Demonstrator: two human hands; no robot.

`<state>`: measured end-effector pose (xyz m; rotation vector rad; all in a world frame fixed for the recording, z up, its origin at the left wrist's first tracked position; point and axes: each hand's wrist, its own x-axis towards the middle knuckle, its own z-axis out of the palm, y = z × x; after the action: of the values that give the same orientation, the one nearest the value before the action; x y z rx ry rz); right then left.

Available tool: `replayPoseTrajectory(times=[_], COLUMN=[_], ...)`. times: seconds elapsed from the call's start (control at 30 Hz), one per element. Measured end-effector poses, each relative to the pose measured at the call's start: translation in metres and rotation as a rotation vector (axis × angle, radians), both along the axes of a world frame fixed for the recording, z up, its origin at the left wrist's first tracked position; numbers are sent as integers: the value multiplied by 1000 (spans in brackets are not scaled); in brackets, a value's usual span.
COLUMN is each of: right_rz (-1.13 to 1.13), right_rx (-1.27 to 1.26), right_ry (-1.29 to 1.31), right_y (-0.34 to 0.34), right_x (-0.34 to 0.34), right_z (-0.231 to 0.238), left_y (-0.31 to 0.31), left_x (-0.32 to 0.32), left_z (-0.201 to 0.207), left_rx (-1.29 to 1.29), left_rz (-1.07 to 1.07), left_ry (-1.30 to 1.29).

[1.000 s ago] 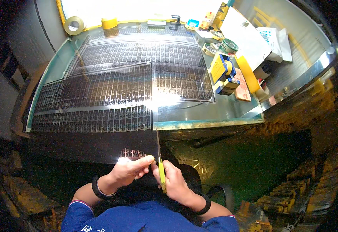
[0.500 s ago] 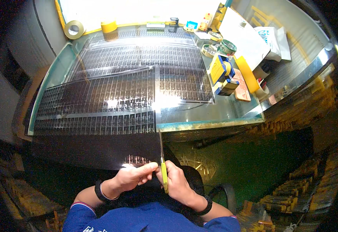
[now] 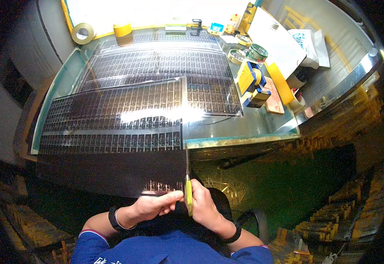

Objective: Cutting a patterned electronic or solar film sheet with scissors.

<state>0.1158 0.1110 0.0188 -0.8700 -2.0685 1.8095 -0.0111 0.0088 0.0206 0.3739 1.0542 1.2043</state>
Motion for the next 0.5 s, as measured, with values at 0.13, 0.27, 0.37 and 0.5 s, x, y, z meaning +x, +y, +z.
replayPoseTrajectory(times=[0.13, 0.27, 0.37, 0.5], right_rz=[0, -7, -16, -7], right_rx=[-8, 4, 44, 89], right_ry=[-7, -1, 34, 125], right_y=[2, 3, 6, 11], right_x=[3, 3, 1, -2], right_z=[-9, -10, -5, -9], left_y=[1, 2, 1, 0], left_x=[1, 2, 5, 6], left_z=[0, 0, -5, -6], left_rx=[-5, -2, -7, -4], left_rz=[-14, -38, -109, -136], left_ry=[11, 41, 72, 72])
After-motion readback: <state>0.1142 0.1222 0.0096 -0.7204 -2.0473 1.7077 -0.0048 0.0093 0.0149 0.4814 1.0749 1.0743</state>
